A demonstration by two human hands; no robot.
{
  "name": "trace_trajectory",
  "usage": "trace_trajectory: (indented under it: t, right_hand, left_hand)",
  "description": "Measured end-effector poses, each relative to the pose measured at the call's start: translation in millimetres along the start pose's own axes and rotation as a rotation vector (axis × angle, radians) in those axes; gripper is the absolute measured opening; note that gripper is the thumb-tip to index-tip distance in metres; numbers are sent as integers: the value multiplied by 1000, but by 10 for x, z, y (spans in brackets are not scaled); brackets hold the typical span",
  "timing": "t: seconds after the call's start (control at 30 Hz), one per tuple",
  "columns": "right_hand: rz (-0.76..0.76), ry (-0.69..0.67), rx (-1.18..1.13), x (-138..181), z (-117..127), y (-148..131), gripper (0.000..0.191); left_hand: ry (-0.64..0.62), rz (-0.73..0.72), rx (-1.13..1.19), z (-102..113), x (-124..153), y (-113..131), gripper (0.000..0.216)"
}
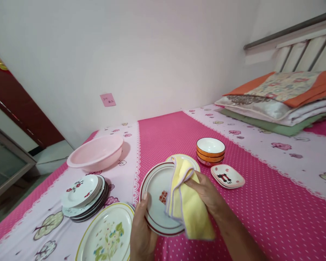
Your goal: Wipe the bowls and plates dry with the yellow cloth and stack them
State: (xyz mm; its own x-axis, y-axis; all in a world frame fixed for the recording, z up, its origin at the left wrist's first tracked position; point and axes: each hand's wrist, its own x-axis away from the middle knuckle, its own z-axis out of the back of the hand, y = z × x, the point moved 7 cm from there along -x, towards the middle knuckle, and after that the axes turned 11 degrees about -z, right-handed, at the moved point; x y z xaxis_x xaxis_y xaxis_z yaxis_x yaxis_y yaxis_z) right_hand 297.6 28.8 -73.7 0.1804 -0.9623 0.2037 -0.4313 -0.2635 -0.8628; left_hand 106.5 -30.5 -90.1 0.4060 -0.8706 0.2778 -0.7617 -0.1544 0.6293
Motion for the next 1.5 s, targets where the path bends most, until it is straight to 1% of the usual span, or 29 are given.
trace_trajectory:
  t: [0.03, 0.13, 0.2, 0.23, 0.3, 0.37, 0.43, 0.5, 0.57, 0.63, 0.67, 0.7, 0.73, 0.77, 0.83, 0.9, 0.97, 1.03, 1.1, 1.17, 1.27, 1.37, 1.5]
  right_hand:
    - [-2, -15, 33, 19, 17, -33, 56]
    - [-6, -38, 87, 55, 36, -74, 54]
    - [-10, -49, 69, 59, 13, -75, 57]
    - [-12, -58, 38, 56, -15, -73, 59]
    - [-16, -71, -62, 46, -101, -48, 61]
    - [-28, -39, -186, 35, -206, 31, 64]
    - [-48, 55, -281, 37, -313, 191, 65]
    - [-77, 152, -325, 58, -437, 421, 62]
    - [-128, 175, -376, 77, -589, 676, 65]
    - [-173, 164, -435, 79, -703, 874, 71]
    - [-183, 163, -459, 71, -725, 927, 73]
    - [-187, 162, -475, 57, -724, 946, 75]
    - [-182, 160, -486, 38, -700, 926, 75]
    - [-168, 156, -488, 17, -655, 872, 75]
    - [-135, 132, -463, -18, -526, 690, 74]
    - [-117, 93, -388, -31, -381, 475, 72]
    - [-105, 16, -267, -22, -278, 281, 67]
    - [-93, -65, -154, -2, -219, 153, 61]
    - [-84, -106, -85, 9, -178, 97, 58]
    - [-78, -118, -61, 1, -151, 88, 56]
    - [-60, -122, -79, -27, -143, 91, 58]
    - [-45, -105, -132, -46, -177, 90, 60]
    - [14, 44, -257, -23, -256, 141, 73]
  left_hand:
    - [-36, -2, -57, 7, 2, 15, 14]
    - [-156, -18, -202, -10, 17, 48, 29]
    - [-189, -52, -217, -37, 19, 75, 37]
    - [-181, -81, -205, -45, 13, 94, 38]
    - [-121, -155, -168, -35, -12, 134, 35]
    - [-20, -213, -133, 21, -42, 156, 27]
    - [72, -251, -112, 97, -62, 171, 20]
    - [107, -277, -139, 155, -66, 198, 18]
    - [174, -311, -290, 229, -42, 261, 25]
    - [310, -331, -519, 315, 17, 334, 35]
    - [359, -336, -595, 333, 44, 355, 39]
    - [367, -343, -612, 323, 57, 355, 42]
    - [331, -354, -578, 288, 52, 336, 42]
    - [269, -367, -515, 240, 35, 312, 40]
    - [154, -384, -401, 164, -9, 279, 32]
    - [126, -384, -365, 172, -55, 295, 26]
    - [102, -318, -304, 204, -105, 300, 22]
    - [30, -202, -244, 197, -139, 269, 22]
    - [-40, -99, -243, 166, -139, 225, 22]
    - [-84, -65, -278, 125, -124, 197, 21]
    - [-83, -101, -266, 80, -103, 175, 18]
    - [-3, -170, -235, 110, -96, 176, 16]
    - [78, -220, -253, 142, -84, 181, 27]
